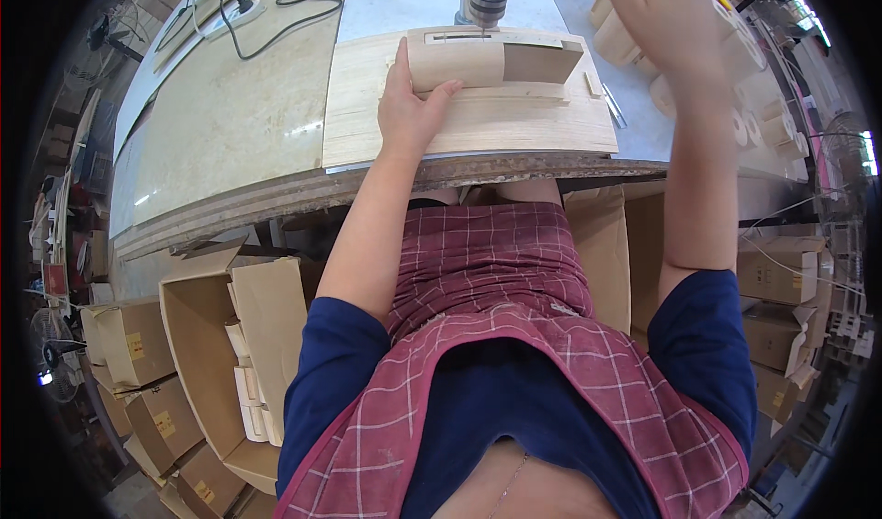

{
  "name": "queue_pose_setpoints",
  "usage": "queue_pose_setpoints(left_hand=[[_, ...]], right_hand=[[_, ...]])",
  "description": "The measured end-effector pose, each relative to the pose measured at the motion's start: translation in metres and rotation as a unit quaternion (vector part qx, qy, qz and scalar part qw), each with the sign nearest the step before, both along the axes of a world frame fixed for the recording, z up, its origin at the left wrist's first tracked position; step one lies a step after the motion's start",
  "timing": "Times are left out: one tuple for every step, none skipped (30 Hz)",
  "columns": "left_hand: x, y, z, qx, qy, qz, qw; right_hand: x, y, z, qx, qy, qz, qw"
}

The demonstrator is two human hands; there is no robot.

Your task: Operating a specialized drill press to machine slots into wooden blocks and organizing the finished pieces into cardboard boxes.

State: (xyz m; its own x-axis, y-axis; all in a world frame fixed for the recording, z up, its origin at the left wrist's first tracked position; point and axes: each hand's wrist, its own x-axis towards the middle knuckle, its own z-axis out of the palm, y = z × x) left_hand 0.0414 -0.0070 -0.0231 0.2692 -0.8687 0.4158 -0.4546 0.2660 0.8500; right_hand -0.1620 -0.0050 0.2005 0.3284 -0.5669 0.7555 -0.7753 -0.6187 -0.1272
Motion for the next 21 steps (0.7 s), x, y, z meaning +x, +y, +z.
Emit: queue_pose_setpoints(left_hand=[[0.002,0.001,-0.002,0.003,0.000,0.003,1.000],[0.005,0.001,-0.003,0.002,0.001,0.005,1.000],[0.003,0.000,-0.003,0.001,0.005,0.001,1.000],[0.001,0.000,-0.003,0.002,0.006,-0.002,1.000],[0.000,-0.001,-0.002,0.001,0.008,-0.002,1.000],[0.000,0.000,-0.002,0.000,0.010,-0.001,1.000],[0.000,0.000,-0.002,0.002,0.010,-0.001,1.000],[0.001,-0.001,-0.001,-0.002,0.005,-0.001,1.000],[0.001,-0.001,-0.001,-0.006,0.001,-0.003,1.000],[0.001,-0.001,-0.001,-0.004,0.001,-0.004,1.000],[0.001,0.000,-0.001,-0.003,0.006,-0.007,1.000],[0.000,0.000,0.000,-0.003,0.011,-0.009,1.000],[0.001,0.000,-0.001,-0.002,0.011,-0.009,1.000],[0.001,-0.001,-0.002,-0.006,0.011,-0.012,1.000],[0.001,-0.001,-0.001,-0.011,0.010,-0.015,1.000],[0.001,-0.001,-0.001,-0.010,0.010,-0.015,1.000],[0.001,-0.001,-0.001,-0.010,0.010,-0.015,1.000],[0.000,0.000,-0.001,-0.011,0.010,-0.015,1.000],[0.000,0.000,-0.001,-0.010,0.010,-0.015,1.000],[0.001,0.000,-0.001,-0.006,0.015,-0.012,1.000],[0.000,0.001,0.000,-0.002,0.020,-0.011,1.000]], right_hand=[[0.003,0.001,-0.008,-0.037,-0.027,0.019,0.999],[0.002,-0.003,-0.016,-0.031,-0.017,-0.006,0.999],[0.001,-0.001,-0.020,-0.030,-0.016,-0.010,0.999],[0.003,0.001,-0.024,-0.042,-0.035,-0.006,0.999],[0.003,0.002,-0.028,-0.053,-0.054,-0.003,0.997],[0.002,0.001,-0.034,-0.051,-0.055,-0.003,0.997],[0.001,-0.003,-0.042,-0.063,-0.066,-0.006,0.996],[0.001,-0.006,-0.049,-0.074,-0.079,-0.009,0.994],[0.001,-0.007,-0.055,-0.072,-0.078,-0.010,0.994],[0.001,-0.007,-0.061,-0.074,-0.097,0.003,0.993],[0.001,-0.007,-0.066,-0.075,-0.116,0.015,0.990],[0.002,-0.008,-0.069,-0.074,-0.116,0.015,0.990],[0.004,-0.008,-0.071,-0.084,-0.129,0.016,0.988],[0.006,-0.008,-0.074,-0.094,-0.142,0.017,0.985],[0.007,-0.008,-0.077,-0.093,-0.142,0.017,0.985],[0.008,-0.008,-0.079,-0.102,-0.149,0.016,0.983],[0.009,-0.008,-0.083,-0.112,-0.155,0.015,0.981],[0.009,-0.009,-0.086,-0.111,-0.156,0.015,0.981],[0.009,-0.009,-0.090,-0.097,-0.160,0.007,0.982],[0.010,-0.010,-0.094,-0.084,-0.165,-0.001,0.983],[0.006,-0.015,-0.103,-0.084,-0.166,-0.001,0.983]])
